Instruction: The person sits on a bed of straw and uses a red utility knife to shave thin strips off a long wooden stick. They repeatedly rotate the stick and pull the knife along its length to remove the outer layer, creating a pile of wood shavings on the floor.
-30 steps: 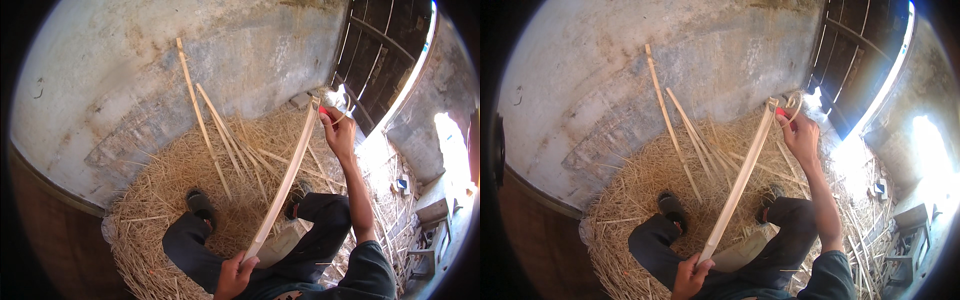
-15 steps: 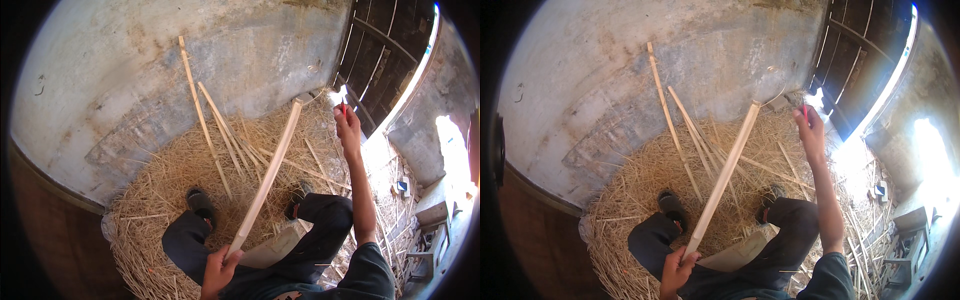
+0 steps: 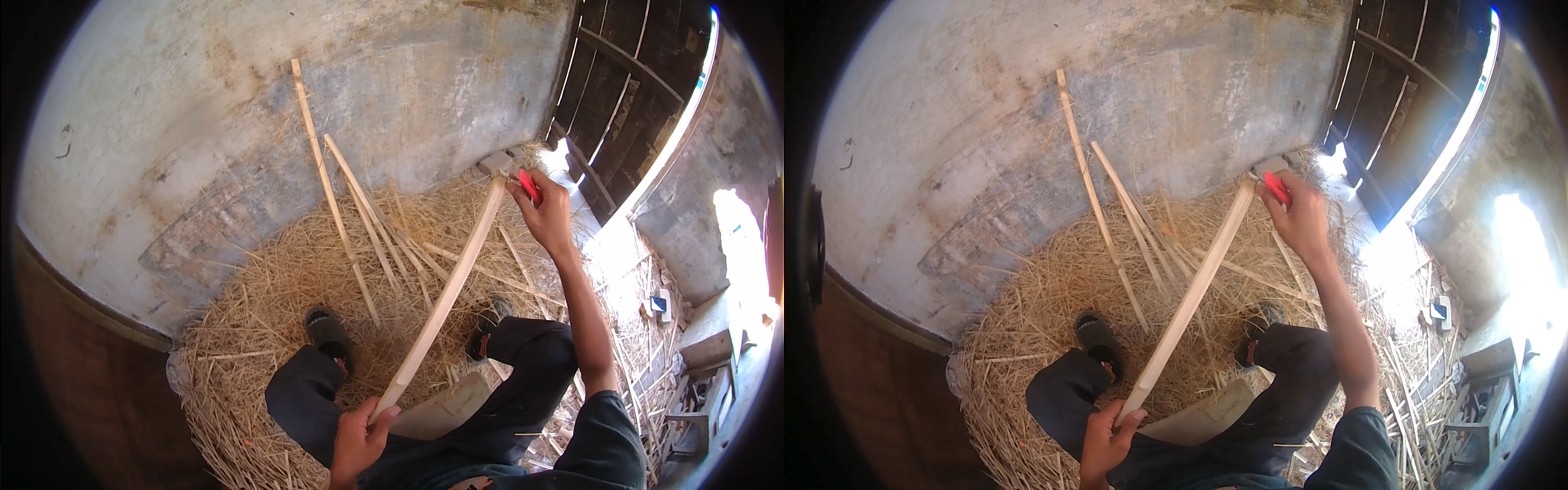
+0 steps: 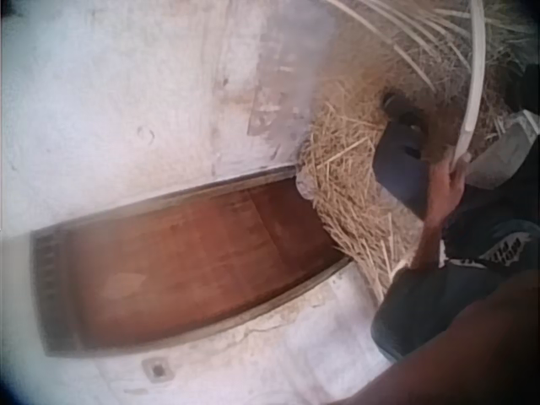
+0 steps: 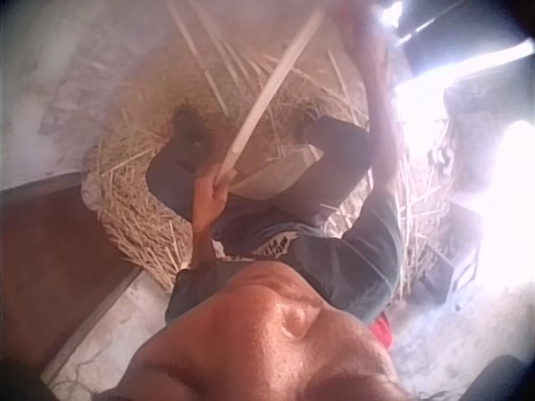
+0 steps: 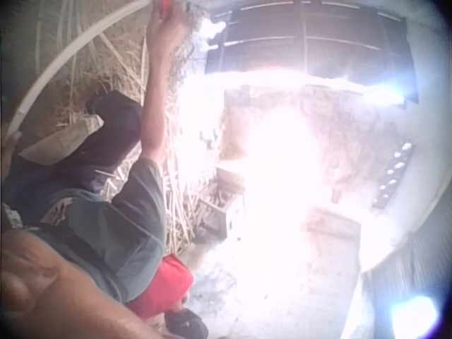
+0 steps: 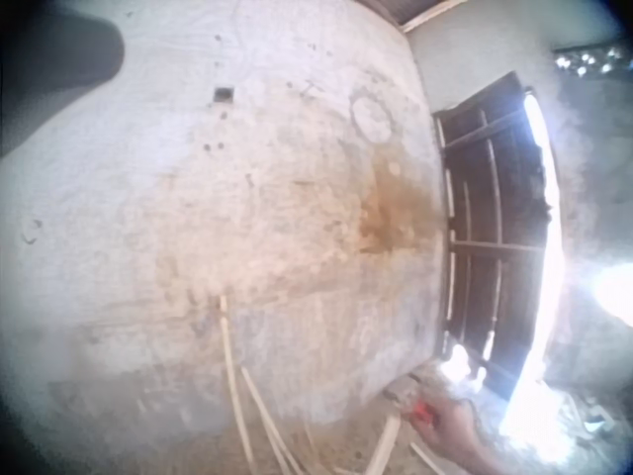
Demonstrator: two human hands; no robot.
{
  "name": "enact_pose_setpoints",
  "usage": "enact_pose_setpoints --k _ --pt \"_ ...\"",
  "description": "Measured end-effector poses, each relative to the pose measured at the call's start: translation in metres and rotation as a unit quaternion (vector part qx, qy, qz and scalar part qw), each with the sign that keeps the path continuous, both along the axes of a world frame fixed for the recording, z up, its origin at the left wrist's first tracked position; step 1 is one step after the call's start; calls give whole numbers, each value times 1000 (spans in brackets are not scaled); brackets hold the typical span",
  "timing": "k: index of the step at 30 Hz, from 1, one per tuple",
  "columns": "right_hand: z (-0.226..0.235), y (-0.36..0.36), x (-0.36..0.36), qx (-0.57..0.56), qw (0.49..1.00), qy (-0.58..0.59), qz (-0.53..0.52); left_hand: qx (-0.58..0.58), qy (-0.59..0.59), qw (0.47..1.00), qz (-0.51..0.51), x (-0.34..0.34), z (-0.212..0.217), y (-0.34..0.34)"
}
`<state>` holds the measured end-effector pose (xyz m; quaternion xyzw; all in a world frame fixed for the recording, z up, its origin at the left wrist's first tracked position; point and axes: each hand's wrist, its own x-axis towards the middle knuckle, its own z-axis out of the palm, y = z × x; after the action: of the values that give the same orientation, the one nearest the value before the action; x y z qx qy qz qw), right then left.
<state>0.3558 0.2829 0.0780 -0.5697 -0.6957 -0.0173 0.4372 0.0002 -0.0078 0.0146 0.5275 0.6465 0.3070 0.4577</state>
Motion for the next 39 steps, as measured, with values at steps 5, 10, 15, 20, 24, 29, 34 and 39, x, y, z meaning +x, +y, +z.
enact_pose_setpoints --k 5,10,15,20,24,29,34,39 --pt "-18 12 6 5 1000 14 17 -5 -15 1000 10 -2 2 -1" --pt "-23 16 17 -13 993 103 54 -1 -19 1000 -3 -8 4 5" --pt "-37 22 19 -23 983 163 78 50 -10 999 -2 -8 -3 15" --pt "-40 18 23 -67 977 186 76 48 -28 998 -5 -6 4 29" --pt "-38 9 18 -103 969 200 100 57 -40 997 -11 -3 8 37" --pt "-35 0 13 -99 957 244 122 43 -113 992 -17 -3 3 46" --pt "-16 -27 2 -140 930 298 161 38 -138 990 -9 0 6 52" --pt "1 -65 -29 -216 872 327 292 22 -174 984 -13 7 16 54"
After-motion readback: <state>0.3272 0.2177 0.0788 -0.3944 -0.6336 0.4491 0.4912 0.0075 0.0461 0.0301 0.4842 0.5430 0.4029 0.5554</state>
